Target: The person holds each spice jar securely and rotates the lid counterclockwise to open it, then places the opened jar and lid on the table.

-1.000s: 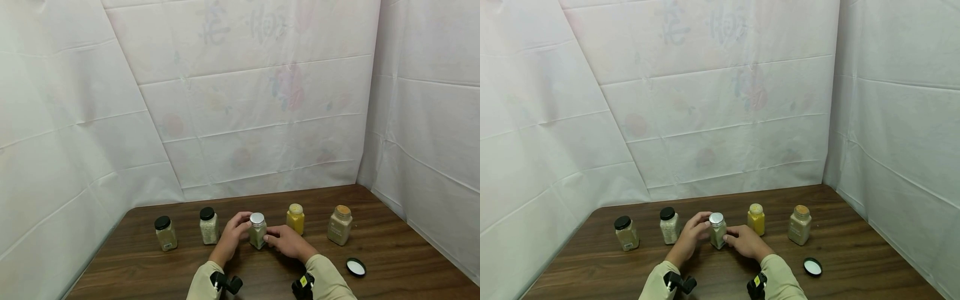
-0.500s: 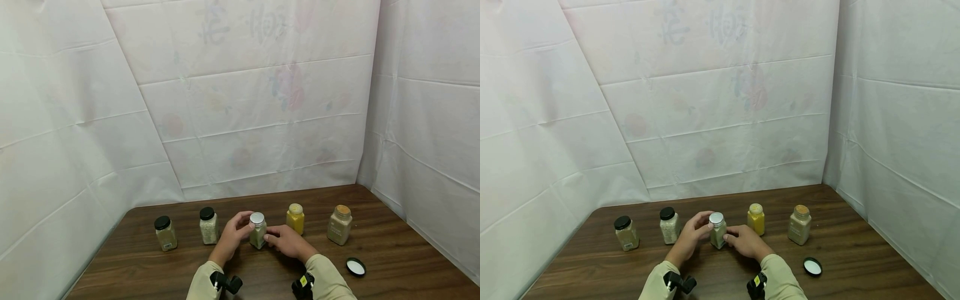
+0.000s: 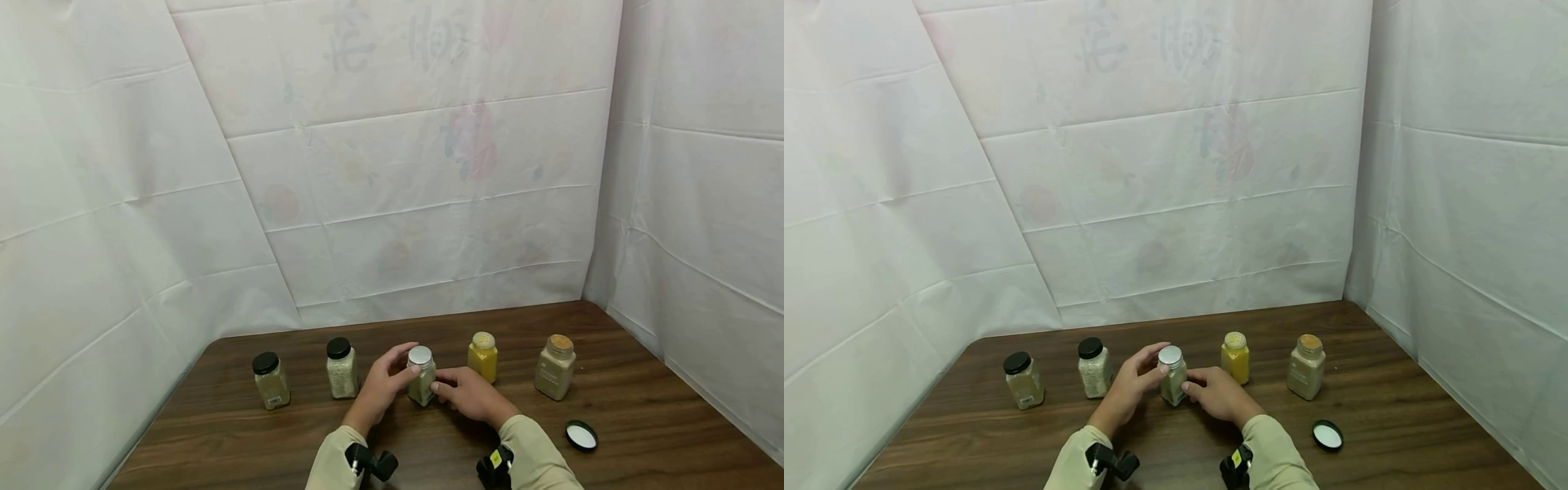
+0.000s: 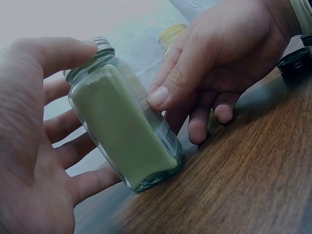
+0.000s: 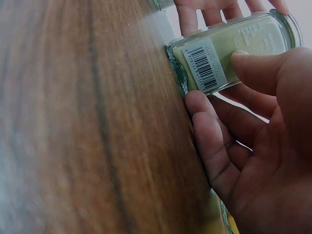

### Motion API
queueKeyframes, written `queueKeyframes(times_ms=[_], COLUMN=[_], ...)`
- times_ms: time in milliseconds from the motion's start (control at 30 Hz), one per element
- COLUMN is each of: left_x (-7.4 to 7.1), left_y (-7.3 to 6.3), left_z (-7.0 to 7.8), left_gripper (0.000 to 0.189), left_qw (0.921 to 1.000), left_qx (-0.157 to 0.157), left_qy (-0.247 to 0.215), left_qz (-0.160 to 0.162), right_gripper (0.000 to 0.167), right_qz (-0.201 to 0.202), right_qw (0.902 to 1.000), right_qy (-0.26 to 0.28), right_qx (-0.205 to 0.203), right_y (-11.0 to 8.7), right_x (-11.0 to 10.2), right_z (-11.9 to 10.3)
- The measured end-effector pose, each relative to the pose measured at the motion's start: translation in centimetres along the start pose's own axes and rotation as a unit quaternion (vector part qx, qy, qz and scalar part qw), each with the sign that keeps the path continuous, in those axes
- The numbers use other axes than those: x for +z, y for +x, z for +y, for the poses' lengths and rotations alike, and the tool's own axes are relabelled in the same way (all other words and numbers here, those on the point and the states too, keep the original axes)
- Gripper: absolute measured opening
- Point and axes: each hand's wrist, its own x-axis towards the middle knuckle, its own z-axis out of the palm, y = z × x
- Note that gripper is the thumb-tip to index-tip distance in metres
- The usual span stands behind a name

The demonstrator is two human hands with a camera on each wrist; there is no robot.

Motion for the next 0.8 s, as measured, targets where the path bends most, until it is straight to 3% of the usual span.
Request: queueKeyframes(times_ms=[400, 800], left_x=[-0.07, -0.1], left_y=[0.0, -0.07], left_z=[0.02, 0.09], left_gripper=[0.047, 0.039], left_qw=[1.0, 0.9987], left_qx=[0.003, -0.017], left_qy=[0.002, -0.048], left_qz=[-0.002, 0.012], right_gripper=[0.038, 0.039], right_qz=[0.004, 0.01], right_qw=[0.9999, 0.9999], right_qy=[-0.011, -0.004], right_qx=[-0.002, 0.002], right_y=[0.13, 0.08], right_x=[0.13, 0.18], right_z=[0.02, -0.05])
